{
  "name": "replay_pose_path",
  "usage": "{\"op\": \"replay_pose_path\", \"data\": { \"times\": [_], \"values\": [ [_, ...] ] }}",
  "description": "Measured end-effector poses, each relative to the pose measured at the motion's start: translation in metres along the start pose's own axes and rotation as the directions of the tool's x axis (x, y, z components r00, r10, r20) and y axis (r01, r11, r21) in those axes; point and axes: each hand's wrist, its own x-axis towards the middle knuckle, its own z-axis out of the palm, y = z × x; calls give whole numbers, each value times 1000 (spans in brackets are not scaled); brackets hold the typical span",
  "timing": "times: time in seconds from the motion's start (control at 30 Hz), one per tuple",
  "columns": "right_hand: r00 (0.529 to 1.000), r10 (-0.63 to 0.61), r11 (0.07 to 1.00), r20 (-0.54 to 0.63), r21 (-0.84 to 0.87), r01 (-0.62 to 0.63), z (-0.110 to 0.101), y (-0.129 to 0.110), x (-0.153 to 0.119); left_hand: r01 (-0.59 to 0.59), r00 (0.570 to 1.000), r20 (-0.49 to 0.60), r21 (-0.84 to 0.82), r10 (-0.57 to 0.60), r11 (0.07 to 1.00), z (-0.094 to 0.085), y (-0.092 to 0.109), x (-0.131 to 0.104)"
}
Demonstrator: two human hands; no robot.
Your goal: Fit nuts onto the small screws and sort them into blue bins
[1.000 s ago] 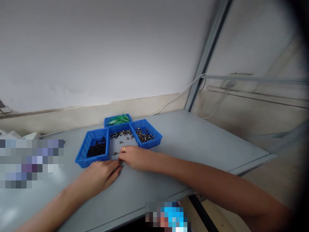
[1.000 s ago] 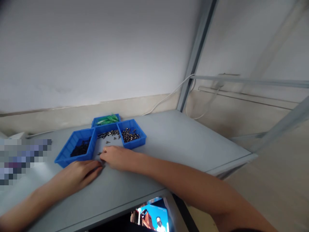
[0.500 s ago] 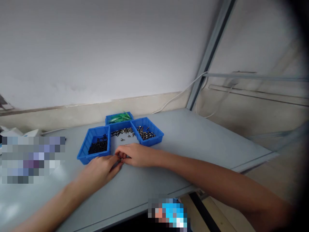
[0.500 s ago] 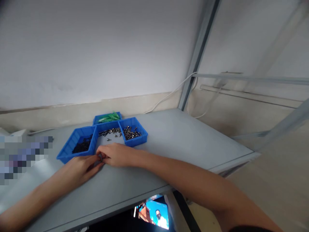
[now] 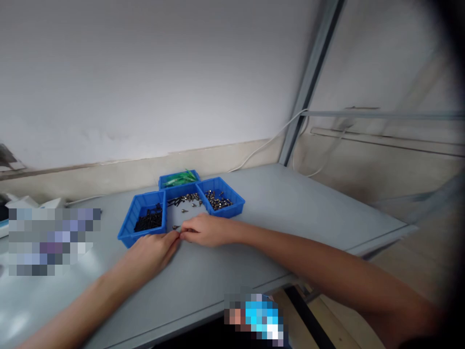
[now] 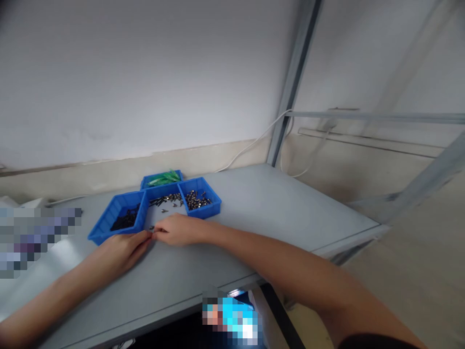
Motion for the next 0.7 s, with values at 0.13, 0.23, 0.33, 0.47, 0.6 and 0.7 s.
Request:
{"op": "replay_pose_path", "data": {
  "times": [0.13,0.23,0.33,0.47,0.6,0.7],
  "values": [
    [1000,16,1000,-27,25,-16,4,1,0,-45,998,-50,-31,43,999,4,-3,-1],
    [998,3,1000,-69,31,-1,8,3,1,-43,998,-40,-34,41,998,5,-4,-1],
    [995,-18,1000,-98,-16,17,9,2,1,-20,1000,-2,-2,20,1000,6,-4,0],
    [992,-47,991,-119,-129,32,8,-1,-2,-13,999,29,26,12,1000,3,-3,-1],
    [991,-70,968,-114,-247,40,7,-1,-5,3,999,37,52,-5,999,-2,0,-1],
    [989,-122,945,-79,-313,92,6,1,-5,15,999,41,33,-17,999,-3,0,-1]
  ]
}}
